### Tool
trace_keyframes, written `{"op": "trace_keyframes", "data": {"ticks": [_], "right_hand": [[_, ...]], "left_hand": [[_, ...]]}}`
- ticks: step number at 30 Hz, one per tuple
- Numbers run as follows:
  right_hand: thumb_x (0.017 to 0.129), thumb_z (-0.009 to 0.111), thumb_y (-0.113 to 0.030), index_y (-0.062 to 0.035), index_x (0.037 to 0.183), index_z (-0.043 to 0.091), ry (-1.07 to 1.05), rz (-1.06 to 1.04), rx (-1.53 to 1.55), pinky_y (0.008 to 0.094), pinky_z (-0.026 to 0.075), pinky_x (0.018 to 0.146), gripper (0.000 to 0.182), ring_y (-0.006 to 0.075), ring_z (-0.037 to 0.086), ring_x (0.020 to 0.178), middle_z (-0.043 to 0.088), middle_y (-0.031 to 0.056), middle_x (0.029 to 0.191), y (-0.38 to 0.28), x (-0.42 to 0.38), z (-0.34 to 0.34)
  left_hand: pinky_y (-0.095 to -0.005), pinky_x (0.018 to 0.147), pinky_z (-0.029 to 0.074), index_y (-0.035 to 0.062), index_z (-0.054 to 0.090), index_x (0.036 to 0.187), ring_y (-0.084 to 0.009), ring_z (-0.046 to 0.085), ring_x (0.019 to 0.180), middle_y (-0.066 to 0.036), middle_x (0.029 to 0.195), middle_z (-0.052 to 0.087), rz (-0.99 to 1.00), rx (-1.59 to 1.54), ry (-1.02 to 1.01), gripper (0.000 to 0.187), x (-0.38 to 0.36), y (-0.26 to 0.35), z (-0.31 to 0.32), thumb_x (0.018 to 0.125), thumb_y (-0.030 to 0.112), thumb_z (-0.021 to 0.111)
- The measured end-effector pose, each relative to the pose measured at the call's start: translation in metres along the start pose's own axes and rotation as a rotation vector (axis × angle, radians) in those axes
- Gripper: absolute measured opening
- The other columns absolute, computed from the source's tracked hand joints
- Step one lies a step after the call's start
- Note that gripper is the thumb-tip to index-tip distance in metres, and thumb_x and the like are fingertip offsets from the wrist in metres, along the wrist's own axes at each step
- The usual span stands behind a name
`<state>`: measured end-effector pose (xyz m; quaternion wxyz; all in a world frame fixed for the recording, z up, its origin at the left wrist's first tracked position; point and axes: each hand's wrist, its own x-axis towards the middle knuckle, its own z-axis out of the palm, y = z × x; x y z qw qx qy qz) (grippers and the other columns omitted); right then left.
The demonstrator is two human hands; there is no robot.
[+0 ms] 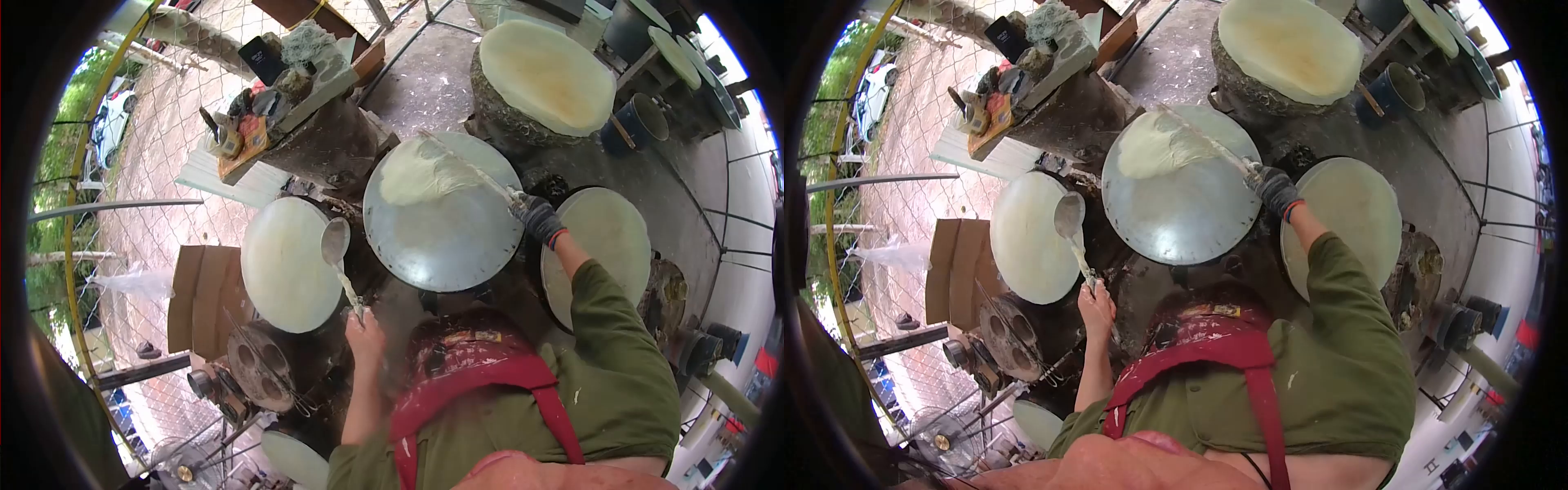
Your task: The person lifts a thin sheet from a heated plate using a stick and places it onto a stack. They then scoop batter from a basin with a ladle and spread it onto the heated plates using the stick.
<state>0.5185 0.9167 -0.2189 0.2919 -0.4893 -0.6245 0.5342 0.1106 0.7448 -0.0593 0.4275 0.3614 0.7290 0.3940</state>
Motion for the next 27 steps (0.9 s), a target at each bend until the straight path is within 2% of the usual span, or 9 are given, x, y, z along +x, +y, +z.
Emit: {"op": "trace_keyframes", "data": {"ticks": [1,5,9,14,17,18,21,23,27], "right_hand": [[0.087,0.055,-0.028,-0.0093,0.118,0.054,-0.032,0.063,0.157,0.0333,0.047,0.069,0.036,0.02,0.059,0.075,0.061,0.0142,0.086,0.003,0.009,0.001],[0.087,0.057,-0.026,-0.0076,0.117,0.055,-0.166,0.177,-0.464,0.0295,0.046,0.062,0.036,0.0116,0.054,0.066,0.06,0.0021,0.078,-0.079,-0.01,0.031],[0.083,0.061,-0.022,-0.0057,0.11,0.057,-0.16,-0.016,-0.382,0.0307,0.046,0.061,0.032,0.0155,0.056,0.063,0.063,0.0074,0.077,-0.057,-0.002,-0.007],[0.082,0.062,-0.022,-0.0065,0.105,0.06,-0.228,0.108,-0.374,0.0296,0.047,0.065,0.028,0.0162,0.057,0.066,0.064,0.0099,0.08,-0.055,0.033,-0.011],[0.083,0.061,-0.023,-0.0095,0.113,0.059,-0.201,-0.256,-0.361,0.0305,0.046,0.065,0.033,0.0161,0.056,0.065,0.063,0.0103,0.081,-0.043,0.003,0.02],[0.084,0.06,-0.022,-0.0122,0.119,0.056,-0.361,-0.057,-0.504,0.0324,0.046,0.065,0.036,0.0183,0.057,0.065,0.063,0.0105,0.084,-0.092,-0.002,0.011],[0.082,0.06,-0.028,-0.0101,0.118,0.054,-0.393,-0.108,-0.679,0.0354,0.047,0.075,0.04,0.0286,0.061,0.083,0.062,0.0174,0.097,-0.081,0.02,-0.015],[0.082,0.059,-0.034,-0.0101,0.119,0.053,-0.296,0.147,-0.346,0.0371,0.047,0.076,0.044,0.0322,0.061,0.085,0.063,0.018,0.097,-0.06,0.039,-0.021],[0.082,0.059,-0.033,-0.0106,0.117,0.054,-0.44,-0.057,-0.638,0.0363,0.047,0.071,0.042,0.0292,0.061,0.08,0.063,0.0159,0.094,-0.095,0.023,-0.004]], "left_hand": [[-0.0214,0.03,0.028,0.0019,0.044,0.086,-0.0064,0.034,0.035,0.001,0.056,0.037,0.008,0.022,0.008,0.013,0.0,-0.002,-0.001,0.093,0.013,0.043],[-0.0214,0.031,0.029,0.0051,0.041,0.082,-0.0064,0.034,0.035,0.001,0.057,0.039,-0.093,-0.123,0.008,0.013,-0.007,-0.001,0.002,0.092,0.012,0.045],[-0.0227,0.046,0.035,0.0026,0.048,0.08,-0.0063,0.042,0.053,0.001,0.062,0.046,-0.166,-0.042,0.028,0.015,-0.013,0.003,-0.004,0.09,0.014,0.049],[-0.0277,0.052,0.038,-0.0001,0.049,0.079,-0.0105,0.045,0.056,-0.003,0.062,0.048,-0.163,0.097,0.08,0.018,-0.015,-0.017,-0.01,0.089,0.014,0.05],[-0.0311,0.053,0.04,-0.0015,0.049,0.081,-0.0143,0.047,0.057,-0.007,0.063,0.05,-0.15,0.169,0.086,0.017,-0.022,-0.021,-0.015,0.088,0.014,0.05],[-0.0323,0.054,0.04,-0.0019,0.049,0.081,-0.0162,0.048,0.057,-0.009,0.064,0.051,-0.123,0.202,0.092,0.017,-0.02,-0.025,-0.017,0.088,0.014,0.05],[-0.0355,0.056,0.041,-0.0028,0.049,0.082,-0.0217,0.05,0.058,-0.014,0.065,0.052,-0.061,0.289,0.094,0.018,-0.014,-0.043,-0.026,0.088,0.014,0.05],[-0.0368,0.057,0.041,-0.003,0.049,0.083,-0.0249,0.051,0.058,-0.016,0.066,0.053,-0.032,0.306,0.088,0.018,0.002,-0.042,-0.025,0.088,0.015,0.05],[-0.0421,0.058,0.042,-0.0029,0.049,0.084,-0.0375,0.057,0.065,-0.022,0.069,0.056,0.196,0.519,0.093,0.02,0.034,0.0,-0.007,0.088,0.016,0.049]]}}
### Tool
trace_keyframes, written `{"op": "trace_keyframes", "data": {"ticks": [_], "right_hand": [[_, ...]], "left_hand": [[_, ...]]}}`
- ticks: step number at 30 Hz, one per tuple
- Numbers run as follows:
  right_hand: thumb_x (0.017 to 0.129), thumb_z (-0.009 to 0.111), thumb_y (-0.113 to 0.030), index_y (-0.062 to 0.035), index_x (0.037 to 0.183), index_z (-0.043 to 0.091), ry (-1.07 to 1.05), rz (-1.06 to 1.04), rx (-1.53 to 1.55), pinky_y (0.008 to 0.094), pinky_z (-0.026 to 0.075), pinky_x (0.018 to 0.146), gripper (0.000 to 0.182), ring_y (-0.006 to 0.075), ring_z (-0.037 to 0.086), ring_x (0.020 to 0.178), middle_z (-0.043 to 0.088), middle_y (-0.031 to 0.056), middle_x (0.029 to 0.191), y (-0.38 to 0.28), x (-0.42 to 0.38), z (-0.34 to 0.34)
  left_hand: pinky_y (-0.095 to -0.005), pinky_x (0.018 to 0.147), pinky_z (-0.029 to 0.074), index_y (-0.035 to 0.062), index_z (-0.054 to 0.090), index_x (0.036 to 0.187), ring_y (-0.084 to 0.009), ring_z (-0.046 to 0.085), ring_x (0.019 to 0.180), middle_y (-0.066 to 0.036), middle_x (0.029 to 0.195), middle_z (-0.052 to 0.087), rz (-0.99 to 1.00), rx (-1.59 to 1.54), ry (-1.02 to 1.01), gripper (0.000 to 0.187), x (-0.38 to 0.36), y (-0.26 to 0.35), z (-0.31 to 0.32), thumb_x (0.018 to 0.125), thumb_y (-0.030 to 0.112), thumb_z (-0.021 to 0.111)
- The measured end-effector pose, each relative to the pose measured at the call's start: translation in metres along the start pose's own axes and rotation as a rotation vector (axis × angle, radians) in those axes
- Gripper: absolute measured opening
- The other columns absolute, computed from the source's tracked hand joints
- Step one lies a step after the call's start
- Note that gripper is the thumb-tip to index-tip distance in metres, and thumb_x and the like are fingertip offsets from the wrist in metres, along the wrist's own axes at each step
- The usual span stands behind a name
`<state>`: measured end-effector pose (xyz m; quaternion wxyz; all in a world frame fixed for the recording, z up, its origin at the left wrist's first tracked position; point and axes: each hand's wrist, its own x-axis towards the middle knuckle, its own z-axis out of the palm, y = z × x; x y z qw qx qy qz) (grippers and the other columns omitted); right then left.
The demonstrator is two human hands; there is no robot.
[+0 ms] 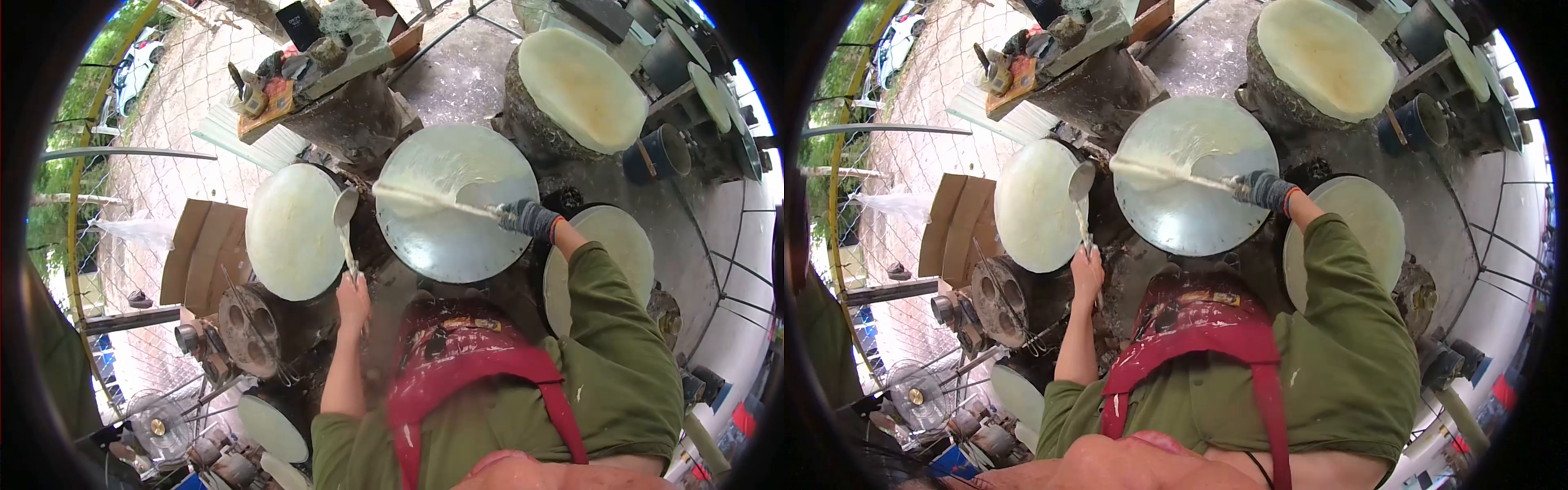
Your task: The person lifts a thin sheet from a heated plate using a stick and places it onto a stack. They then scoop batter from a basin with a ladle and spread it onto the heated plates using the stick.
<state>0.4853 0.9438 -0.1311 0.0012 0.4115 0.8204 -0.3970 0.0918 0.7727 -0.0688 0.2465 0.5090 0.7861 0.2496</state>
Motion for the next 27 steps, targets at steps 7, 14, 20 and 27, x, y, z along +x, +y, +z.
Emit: {"op": "trace_keyframes", "data": {"ticks": [7,14,20,27], "right_hand": [[0.084,0.058,-0.031,-0.0073,0.106,0.06,0.269,0.159,-0.063,0.0365,0.047,0.068,0.032,0.0324,0.059,0.074,0.063,0.0178,0.086,0.022,-0.013,-0.014],[0.083,0.058,-0.034,-0.0082,0.11,0.058,-0.078,0.067,0.048,0.0396,0.047,0.069,0.038,0.0369,0.058,0.073,0.062,0.0201,0.085,-0.004,-0.024,0.018],[0.082,0.06,-0.03,-0.0113,0.116,0.057,0.049,0.27,0.557,0.0343,0.048,0.063,0.039,0.02,0.06,0.067,0.064,0.005,0.082,-0.035,-0.132,0.072],[0.085,0.058,-0.02,-0.0137,0.118,0.055,0.548,0.293,1.393,0.0236,0.045,0.051,0.034,0.0092,0.054,0.06,0.059,-0.0024,0.077,-0.158,-0.068,0.234]], "left_hand": [[-0.0494,0.061,0.046,0.0017,0.046,0.089,-0.0408,0.059,0.069,-0.023,0.07,0.059,0.129,0.41,-0.144,0.019,0.042,0.004,0.026,0.09,0.021,0.046],[-0.0495,0.06,0.048,0.0015,0.046,0.089,-0.0395,0.061,0.068,-0.022,0.07,0.06,0.14,0.589,-0.329,0.017,-0.026,0.001,-0.007,0.09,0.018,0.043],[-0.0532,0.064,0.047,0.0021,0.046,0.095,-0.0437,0.06,0.073,-0.025,0.073,0.061,0.049,0.485,-0.546,0.018,-0.103,-0.004,0.003,0.09,0.018,0.039],[-0.0344,0.067,0.047,0.0022,0.053,0.101,-0.0309,0.062,0.074,-0.019,0.081,0.061,0.32,-0.279,-0.579,0.019,-0.057,0.001,-0.041,0.087,0.015,0.054]]}}
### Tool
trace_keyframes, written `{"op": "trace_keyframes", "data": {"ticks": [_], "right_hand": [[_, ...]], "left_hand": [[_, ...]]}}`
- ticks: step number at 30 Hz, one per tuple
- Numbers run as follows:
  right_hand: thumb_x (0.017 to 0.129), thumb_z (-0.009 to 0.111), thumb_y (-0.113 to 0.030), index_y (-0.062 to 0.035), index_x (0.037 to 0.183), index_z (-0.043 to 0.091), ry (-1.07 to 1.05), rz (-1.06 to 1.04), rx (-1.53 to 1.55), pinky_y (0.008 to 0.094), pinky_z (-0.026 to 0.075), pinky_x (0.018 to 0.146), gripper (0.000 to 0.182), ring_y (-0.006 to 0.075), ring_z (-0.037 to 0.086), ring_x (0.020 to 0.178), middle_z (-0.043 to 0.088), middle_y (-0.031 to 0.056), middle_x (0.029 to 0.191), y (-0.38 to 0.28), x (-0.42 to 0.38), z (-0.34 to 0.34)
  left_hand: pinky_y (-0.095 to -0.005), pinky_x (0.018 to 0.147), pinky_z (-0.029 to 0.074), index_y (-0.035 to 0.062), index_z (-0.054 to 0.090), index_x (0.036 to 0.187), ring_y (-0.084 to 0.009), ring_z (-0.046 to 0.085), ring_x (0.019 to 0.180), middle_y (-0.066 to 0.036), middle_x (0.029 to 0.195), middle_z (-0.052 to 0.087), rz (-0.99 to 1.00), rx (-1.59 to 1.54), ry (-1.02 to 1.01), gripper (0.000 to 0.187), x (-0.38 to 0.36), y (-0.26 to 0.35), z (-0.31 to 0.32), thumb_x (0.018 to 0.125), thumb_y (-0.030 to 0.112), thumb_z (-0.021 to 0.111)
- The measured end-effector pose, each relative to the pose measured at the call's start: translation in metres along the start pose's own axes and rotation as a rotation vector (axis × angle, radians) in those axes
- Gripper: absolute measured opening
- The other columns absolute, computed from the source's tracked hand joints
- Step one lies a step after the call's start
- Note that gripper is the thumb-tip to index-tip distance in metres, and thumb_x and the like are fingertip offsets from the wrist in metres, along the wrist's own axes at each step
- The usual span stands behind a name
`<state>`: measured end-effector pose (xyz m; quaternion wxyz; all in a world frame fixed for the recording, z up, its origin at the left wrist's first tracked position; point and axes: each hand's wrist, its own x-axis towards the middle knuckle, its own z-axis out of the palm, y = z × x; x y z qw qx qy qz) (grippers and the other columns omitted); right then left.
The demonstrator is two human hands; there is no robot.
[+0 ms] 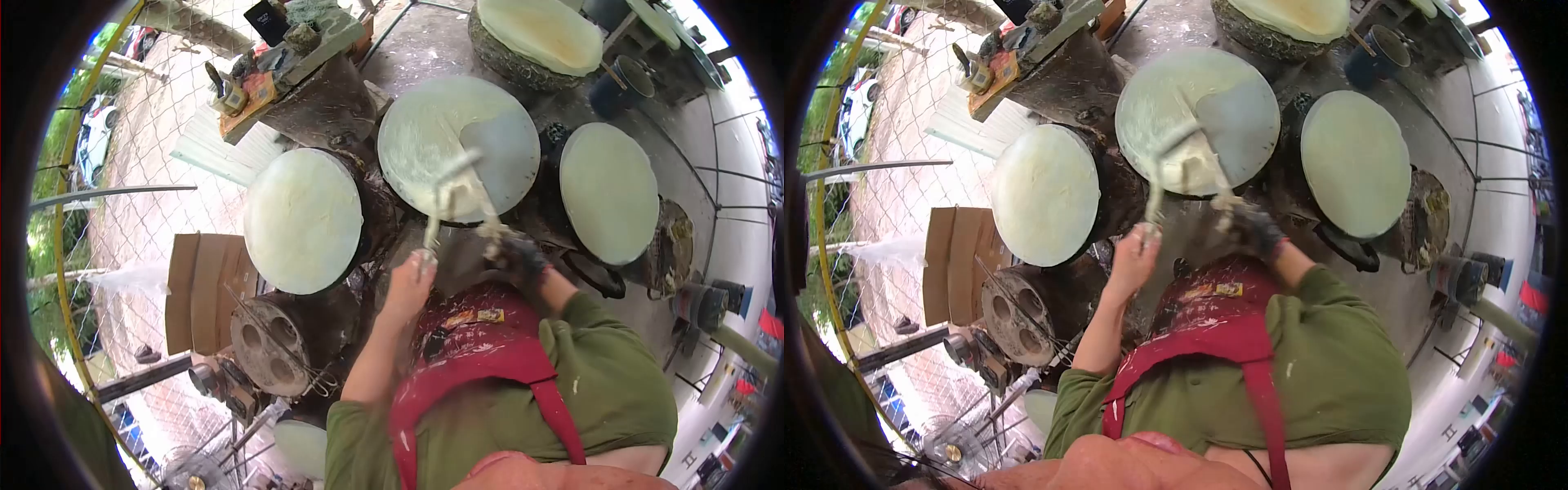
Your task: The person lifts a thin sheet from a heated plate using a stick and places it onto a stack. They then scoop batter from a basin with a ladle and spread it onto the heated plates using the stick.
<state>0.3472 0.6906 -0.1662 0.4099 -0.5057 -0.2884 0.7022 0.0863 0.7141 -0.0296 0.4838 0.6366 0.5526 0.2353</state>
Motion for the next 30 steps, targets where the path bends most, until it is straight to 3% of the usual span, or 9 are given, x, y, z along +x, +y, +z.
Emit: {"op": "trace_keyframes", "data": {"ticks": [3,6,8,11,13,16,21,25,30], "right_hand": [[0.087,0.054,-0.022,-0.0095,0.112,0.056,-0.001,0.193,0.164,0.0358,0.049,0.066,0.028,0.025,0.061,0.078,0.063,0.0102,0.088,0.0,0.035,0.105],[0.088,0.051,-0.03,-0.0067,0.107,0.057,0.342,-0.103,-0.673,0.0412,0.046,0.073,0.03,0.0335,0.059,0.085,0.063,0.0158,0.091,0.115,0.121,0.111],[0.088,0.049,-0.033,-0.0067,0.103,0.058,0.624,-0.102,-0.682,0.0407,0.046,0.07,0.031,0.0339,0.059,0.081,0.063,0.0159,0.088,0.124,0.122,0.109],[0.091,0.048,-0.034,-0.0126,0.094,0.057,0.705,-0.409,-0.847,0.0314,0.039,0.038,0.023,0.0159,0.052,0.044,0.057,0.0065,0.06,0.057,0.045,0.091],[0.09,0.049,-0.032,-0.0108,0.088,0.058,0.723,-0.21,-0.647,0.0325,0.041,0.039,0.024,0.0165,0.052,0.043,0.058,0.0066,0.06,0.08,0.046,0.034],[0.085,0.053,-0.033,-0.0069,0.098,0.058,0.602,0.013,-0.363,0.0384,0.044,0.063,0.03,0.0286,0.057,0.07,0.061,0.0135,0.082,0.065,0.052,0.013],[0.08,0.054,-0.026,-0.0071,0.115,0.053,0.307,-0.169,-1.33,0.0427,0.042,0.091,0.039,0.0351,0.055,0.098,0.054,0.0216,0.115,0.016,-0.003,0.045],[0.079,0.052,-0.018,-0.0084,0.118,0.051,0.378,-0.024,-1.131,0.0438,0.047,0.077,0.04,0.0364,0.057,0.089,0.059,0.0186,0.102,-0.031,0.008,-0.027],[0.078,0.054,-0.019,-0.008,0.109,0.055,0.147,-0.523,-1.522,0.043,0.047,0.065,0.033,0.0331,0.06,0.08,0.062,0.0184,0.088,-0.018,0.023,-0.069]], "left_hand": [[-0.0205,0.048,0.038,0.0023,0.052,0.105,-0.0034,0.044,0.054,0.001,0.064,0.048,-0.088,-0.493,0.12,0.018,-0.022,0.013,-0.048,0.09,0.013,0.051],[-0.0179,0.04,0.031,0.0021,0.05,0.102,-0.0025,0.038,0.045,0.004,0.062,0.043,-0.079,-0.532,0.272,0.016,-0.045,-0.007,-0.074,0.092,0.015,0.048],[-0.0178,0.039,0.031,0.0027,0.05,0.101,-0.0026,0.037,0.044,0.004,0.061,0.043,-0.14,-0.568,0.278,0.015,-0.064,-0.027,-0.084,0.092,0.014,0.048],[-0.0176,0.038,0.03,0.0037,0.05,0.098,-0.0025,0.036,0.043,0.004,0.06,0.042,-0.256,-0.623,0.296,0.012,-0.094,-0.052,-0.082,0.092,0.014,0.047],[-0.0175,0.037,0.029,0.0042,0.05,0.096,-0.0025,0.035,0.043,0.004,0.06,0.042,-0.309,-0.64,0.317,0.011,-0.112,-0.059,-0.076,0.092,0.014,0.047],[-0.0178,0.036,0.027,0.0045,0.049,0.094,-0.0027,0.034,0.042,0.004,0.059,0.04,-0.349,-0.656,0.367,0.008,-0.126,-0.061,-0.063,0.092,0.012,0.047],[-0.0174,0.037,0.027,0.0042,0.05,0.095,-0.002,0.034,0.043,0.005,0.06,0.04,-0.364,-0.649,0.437,0.008,-0.121,-0.036,-0.027,0.092,0.01,0.047],[-0.0166,0.039,0.027,0.0036,0.05,0.096,-0.0014,0.035,0.046,0.005,0.062,0.04,-0.361,-0.662,0.464,0.009,-0.112,-0.006,0.006,0.092,0.01,0.046],[-0.0199,0.032,0.026,-0.0027,0.046,0.093,-0.0053,0.03,0.04,0.002,0.057,0.034,-0.38,-0.554,0.51,0.018,-0.107,0.012,0.051,0.093,0.014,0.042]]}}
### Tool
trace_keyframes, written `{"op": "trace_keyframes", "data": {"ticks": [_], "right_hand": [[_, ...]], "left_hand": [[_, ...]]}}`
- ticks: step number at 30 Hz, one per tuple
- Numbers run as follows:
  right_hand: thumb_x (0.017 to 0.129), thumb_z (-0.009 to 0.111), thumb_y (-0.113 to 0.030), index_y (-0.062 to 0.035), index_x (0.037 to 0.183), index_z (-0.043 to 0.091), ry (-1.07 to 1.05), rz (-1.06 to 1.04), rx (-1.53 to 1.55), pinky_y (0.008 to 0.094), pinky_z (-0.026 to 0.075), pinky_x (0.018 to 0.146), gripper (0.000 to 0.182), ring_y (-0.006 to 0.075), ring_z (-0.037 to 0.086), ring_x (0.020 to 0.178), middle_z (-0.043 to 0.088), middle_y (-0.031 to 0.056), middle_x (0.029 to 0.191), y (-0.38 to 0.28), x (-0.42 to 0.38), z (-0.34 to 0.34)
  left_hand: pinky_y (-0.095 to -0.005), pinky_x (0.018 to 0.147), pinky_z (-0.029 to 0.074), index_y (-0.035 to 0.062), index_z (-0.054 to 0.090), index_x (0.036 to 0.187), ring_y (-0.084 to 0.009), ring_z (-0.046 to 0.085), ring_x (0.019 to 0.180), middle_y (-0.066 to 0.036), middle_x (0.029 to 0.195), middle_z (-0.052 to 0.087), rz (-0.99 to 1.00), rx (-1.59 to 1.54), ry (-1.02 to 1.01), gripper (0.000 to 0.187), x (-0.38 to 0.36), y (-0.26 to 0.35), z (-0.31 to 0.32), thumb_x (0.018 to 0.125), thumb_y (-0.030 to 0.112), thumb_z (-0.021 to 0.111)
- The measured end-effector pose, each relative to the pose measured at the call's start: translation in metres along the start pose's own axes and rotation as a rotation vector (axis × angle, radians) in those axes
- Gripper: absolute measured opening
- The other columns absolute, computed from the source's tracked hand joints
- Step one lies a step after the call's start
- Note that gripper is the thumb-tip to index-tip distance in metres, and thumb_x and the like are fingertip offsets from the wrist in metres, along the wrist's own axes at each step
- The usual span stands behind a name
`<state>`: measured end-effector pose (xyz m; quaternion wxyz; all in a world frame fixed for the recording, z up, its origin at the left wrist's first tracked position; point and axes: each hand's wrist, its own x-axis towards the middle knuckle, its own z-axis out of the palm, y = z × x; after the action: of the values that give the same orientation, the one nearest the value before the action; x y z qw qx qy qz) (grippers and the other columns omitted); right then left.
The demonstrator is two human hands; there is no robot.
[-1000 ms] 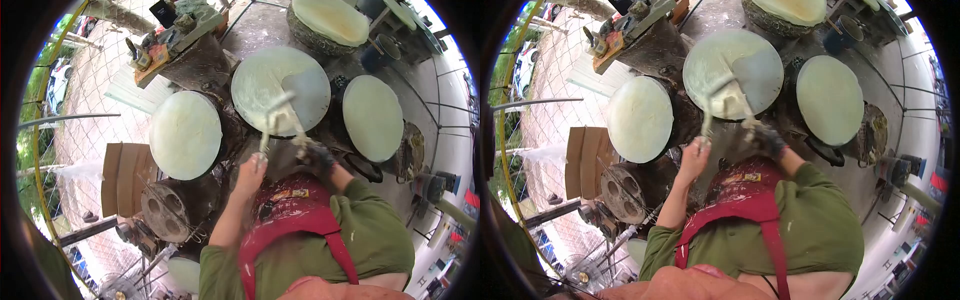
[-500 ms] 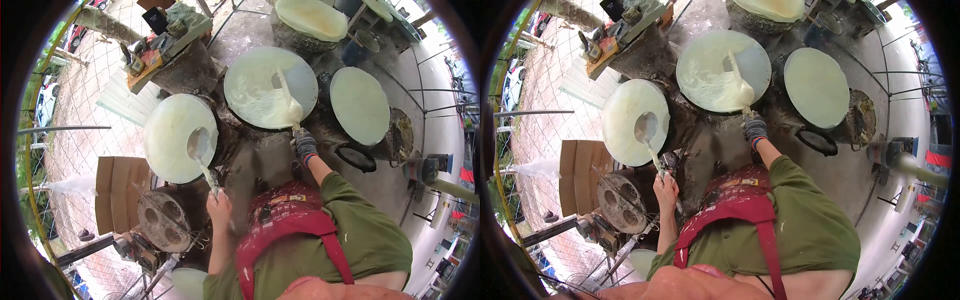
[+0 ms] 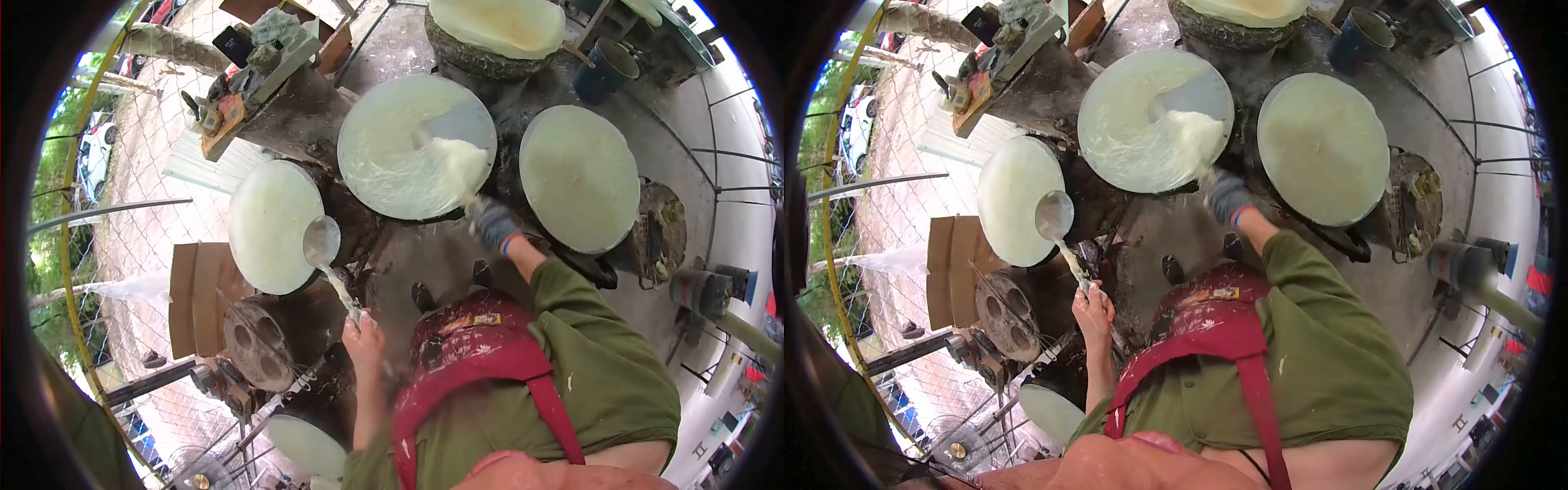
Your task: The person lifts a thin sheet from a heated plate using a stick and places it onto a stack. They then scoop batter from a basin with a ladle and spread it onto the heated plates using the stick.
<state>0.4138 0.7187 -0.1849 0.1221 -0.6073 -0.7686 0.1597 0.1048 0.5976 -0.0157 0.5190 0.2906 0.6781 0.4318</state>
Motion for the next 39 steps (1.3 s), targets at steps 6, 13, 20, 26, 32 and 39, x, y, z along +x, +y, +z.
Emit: {"op": "trace_keyframes", "data": {"ticks": [6,13,20,26,32,39], "right_hand": [[0.078,0.055,-0.023,-0.0083,0.085,0.061,-0.025,0.235,-0.042,0.0424,0.047,0.063,0.017,0.0308,0.061,0.08,0.063,0.0197,0.081,0.032,-0.017,-0.029],[0.086,0.048,-0.032,-0.009,0.106,0.059,0.013,0.293,0.386,0.0461,0.046,0.075,0.032,0.0383,0.056,0.096,0.057,0.0227,0.107,0.087,-0.012,0.054],[0.088,0.041,-0.031,-0.0069,0.111,0.055,0.098,0.548,0.166,0.0465,0.044,0.082,0.036,0.0382,0.056,0.097,0.058,0.0238,0.104,0.08,0.06,-0.036],[0.082,0.051,-0.04,-0.006,0.104,0.057,0.129,0.499,0.11,0.0442,0.044,0.083,0.041,0.0337,0.057,0.096,0.06,0.0214,0.101,0.084,0.189,-0.114],[0.083,0.054,-0.033,-0.0063,0.111,0.057,0.204,0.126,0.53,0.0392,0.043,0.086,0.038,0.0329,0.056,0.1,0.058,0.0203,0.109,0.005,0.084,-0.1],[0.086,0.056,-0.024,-0.0117,0.115,0.058,0.076,0.798,0.94,0.0324,0.046,0.071,0.031,0.0216,0.057,0.078,0.063,0.0083,0.091,0.045,-0.035,-0.002]], "left_hand": [[-0.0202,0.033,0.026,-0.0033,0.047,0.092,-0.0054,0.031,0.04,0.002,0.058,0.034,-0.041,0.019,0.072,0.017,-0.018,0.011,0.028,0.093,0.013,0.041],[-0.0211,0.033,0.026,-0.0031,0.048,0.09,-0.006,0.031,0.04,0.001,0.057,0.036,-0.063,0.054,0.035,0.017,-0.002,0.019,0.05,0.092,0.013,0.042],[-0.0216,0.033,0.027,-0.0036,0.048,0.091,-0.0065,0.032,0.039,0.001,0.056,0.034,-0.083,0.127,0.008,0.018,0.008,0.025,0.063,0.092,0.013,0.041],[-0.021,0.034,0.027,-0.0043,0.048,0.092,-0.0064,0.032,0.04,0.002,0.057,0.034,-0.129,0.155,0.044,0.019,-0.013,0.029,0.065,0.092,0.014,0.042],[-0.0213,0.034,0.027,-0.0043,0.048,0.091,-0.0067,0.033,0.041,0.001,0.057,0.035,-0.128,0.139,0.043,0.018,-0.014,0.04,0.073,0.091,0.013,0.043],[-0.022,0.033,0.025,-0.003,0.049,0.089,-0.0073,0.033,0.039,0.001,0.057,0.037,-0.093,0.059,-0.014,0.018,-0.013,0.043,0.088,0.091,0.013,0.043]]}}
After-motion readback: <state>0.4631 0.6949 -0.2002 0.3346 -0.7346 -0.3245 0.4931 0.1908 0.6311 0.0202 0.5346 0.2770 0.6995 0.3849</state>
